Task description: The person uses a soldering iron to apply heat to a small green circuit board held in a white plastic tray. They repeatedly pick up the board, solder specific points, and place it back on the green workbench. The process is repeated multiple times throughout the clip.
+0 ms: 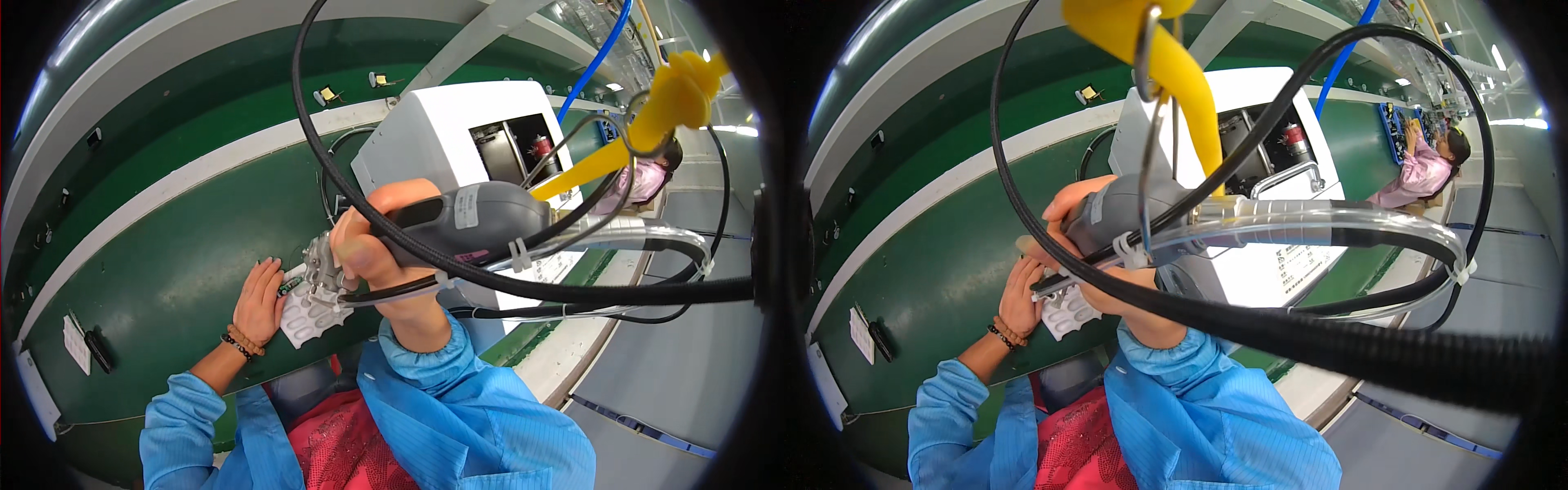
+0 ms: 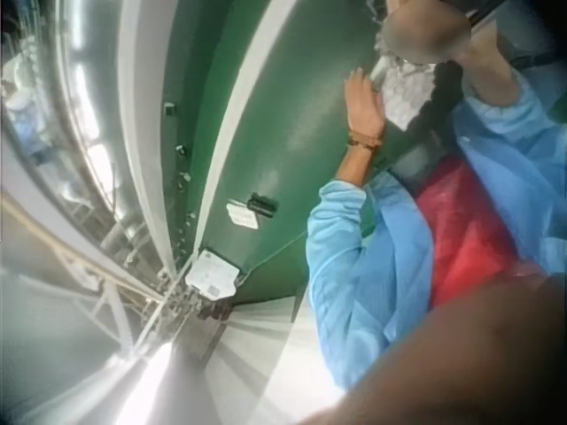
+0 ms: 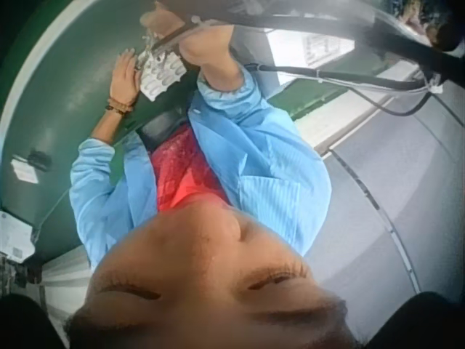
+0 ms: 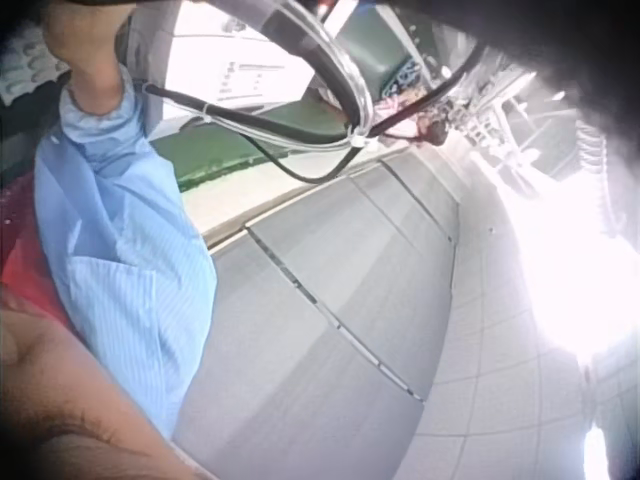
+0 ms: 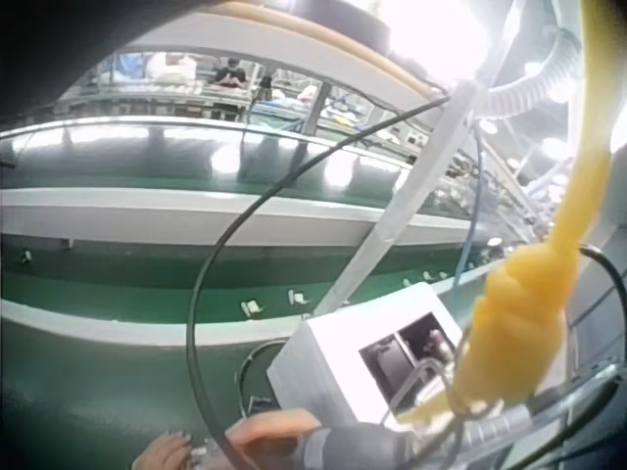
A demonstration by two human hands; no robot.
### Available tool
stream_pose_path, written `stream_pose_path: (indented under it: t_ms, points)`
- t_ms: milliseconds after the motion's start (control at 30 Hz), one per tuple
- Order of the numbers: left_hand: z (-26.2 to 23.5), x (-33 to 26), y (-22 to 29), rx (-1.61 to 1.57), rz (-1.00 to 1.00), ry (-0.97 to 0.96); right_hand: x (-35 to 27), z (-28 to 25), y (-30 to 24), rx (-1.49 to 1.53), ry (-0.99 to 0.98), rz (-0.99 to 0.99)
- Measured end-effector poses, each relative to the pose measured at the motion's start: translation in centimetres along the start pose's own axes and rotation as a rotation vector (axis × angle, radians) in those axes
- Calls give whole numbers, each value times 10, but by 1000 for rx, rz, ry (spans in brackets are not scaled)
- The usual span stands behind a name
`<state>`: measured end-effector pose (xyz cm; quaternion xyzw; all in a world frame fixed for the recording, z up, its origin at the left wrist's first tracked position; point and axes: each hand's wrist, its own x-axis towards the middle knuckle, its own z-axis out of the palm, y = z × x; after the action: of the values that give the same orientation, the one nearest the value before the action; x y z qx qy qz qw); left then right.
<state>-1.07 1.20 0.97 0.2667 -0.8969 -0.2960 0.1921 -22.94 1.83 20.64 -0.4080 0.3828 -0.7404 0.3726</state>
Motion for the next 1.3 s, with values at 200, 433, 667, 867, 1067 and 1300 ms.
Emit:
stream_pose_path:
  t_ms: [200,433,667,867,1067,1300]
  points:
    - [2,2,2,-4,-9,-7,12,-3,-6,-99,16,-130]
    - [-2,4,9,-3,-21,18,19,-2,-30,-74,-27,-140]
    - [2,1,10,27,-15,40,5,4,-44,88,50,87]
    - [6,7,12,44,-20,21,8,-1,-39,15,-41,38]
    - [-1,4,8,41,-19,26,6,10,-33,-18,-59,25]
    - [-3,0,4,-31,-1,61,0,13,-21,-29,-50,-5]
